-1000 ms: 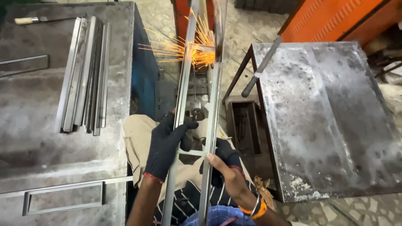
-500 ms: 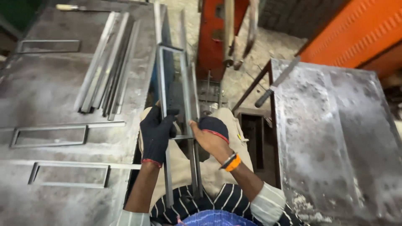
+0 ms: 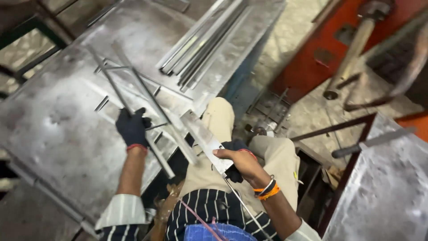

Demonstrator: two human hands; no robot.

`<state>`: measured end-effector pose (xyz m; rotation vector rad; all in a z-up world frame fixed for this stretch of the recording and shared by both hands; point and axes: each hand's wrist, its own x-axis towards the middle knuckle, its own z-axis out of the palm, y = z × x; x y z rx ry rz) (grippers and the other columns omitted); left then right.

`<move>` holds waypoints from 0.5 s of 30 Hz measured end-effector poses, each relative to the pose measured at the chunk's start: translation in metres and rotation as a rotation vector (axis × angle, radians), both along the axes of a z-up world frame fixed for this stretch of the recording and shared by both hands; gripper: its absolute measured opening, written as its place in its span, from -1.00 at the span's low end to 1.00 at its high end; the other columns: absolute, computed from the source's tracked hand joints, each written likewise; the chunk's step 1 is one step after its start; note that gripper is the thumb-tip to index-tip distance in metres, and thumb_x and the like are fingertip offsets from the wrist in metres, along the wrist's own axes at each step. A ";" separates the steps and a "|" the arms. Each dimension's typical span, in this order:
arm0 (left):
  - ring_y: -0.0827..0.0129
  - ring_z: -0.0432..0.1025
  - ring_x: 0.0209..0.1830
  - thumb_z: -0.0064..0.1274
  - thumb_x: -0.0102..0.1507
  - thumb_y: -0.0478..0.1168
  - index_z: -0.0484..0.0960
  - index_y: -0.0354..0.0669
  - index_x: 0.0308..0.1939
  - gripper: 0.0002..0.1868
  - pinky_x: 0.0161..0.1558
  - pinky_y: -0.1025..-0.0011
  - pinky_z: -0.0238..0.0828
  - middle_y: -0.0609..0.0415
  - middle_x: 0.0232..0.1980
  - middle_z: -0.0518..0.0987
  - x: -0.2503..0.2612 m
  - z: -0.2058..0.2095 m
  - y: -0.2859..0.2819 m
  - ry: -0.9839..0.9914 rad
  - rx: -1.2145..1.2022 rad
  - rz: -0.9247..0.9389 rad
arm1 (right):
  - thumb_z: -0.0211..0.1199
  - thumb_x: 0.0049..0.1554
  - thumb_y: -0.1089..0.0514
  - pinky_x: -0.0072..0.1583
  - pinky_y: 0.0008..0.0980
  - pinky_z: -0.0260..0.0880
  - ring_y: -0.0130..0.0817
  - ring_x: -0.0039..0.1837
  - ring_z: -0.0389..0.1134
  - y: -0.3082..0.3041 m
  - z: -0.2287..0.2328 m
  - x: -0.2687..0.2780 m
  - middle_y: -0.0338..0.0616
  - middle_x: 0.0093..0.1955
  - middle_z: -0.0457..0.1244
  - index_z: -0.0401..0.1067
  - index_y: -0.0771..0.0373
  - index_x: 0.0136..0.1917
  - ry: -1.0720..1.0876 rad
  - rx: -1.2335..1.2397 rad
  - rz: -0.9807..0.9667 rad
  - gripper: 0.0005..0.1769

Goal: The recorder is using a spot welding machine to join metal strips into rectangular frames at a manual workstation.

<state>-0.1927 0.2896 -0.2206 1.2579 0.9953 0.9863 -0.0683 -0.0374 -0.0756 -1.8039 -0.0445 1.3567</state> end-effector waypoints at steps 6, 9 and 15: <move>-0.02 0.59 -0.30 0.11 0.29 -0.31 0.45 -0.34 0.02 -0.73 -0.36 0.12 0.54 -0.20 -0.12 0.63 -0.120 -0.019 0.054 -0.177 -0.199 0.108 | 0.40 0.01 -0.08 -0.46 -0.43 0.11 -0.46 -0.52 0.22 0.015 -0.011 0.004 -0.23 -0.41 0.34 0.62 0.27 -0.17 -0.001 0.117 -0.175 -0.65; -0.34 0.41 0.33 0.02 0.46 -0.19 0.46 -0.58 0.32 -0.51 0.25 -0.08 0.38 -0.51 0.28 0.50 -0.215 -0.178 0.131 0.805 0.770 0.236 | 0.43 0.10 -0.08 -0.44 -0.38 0.14 -0.37 -0.48 0.27 0.009 -0.019 0.013 -0.08 -0.37 0.34 0.60 0.50 -0.11 -0.020 0.071 -0.226 -0.51; -0.20 0.42 0.22 0.30 0.37 0.04 0.55 -0.43 0.31 -0.35 0.26 -0.02 0.31 -0.35 0.24 0.56 -0.134 -0.041 0.042 1.060 0.803 0.264 | 0.30 0.17 0.16 -0.22 -0.32 0.48 -0.28 -0.22 0.48 0.001 -0.007 0.024 0.03 -0.15 0.44 0.49 0.46 0.12 -0.071 0.641 -0.363 -0.66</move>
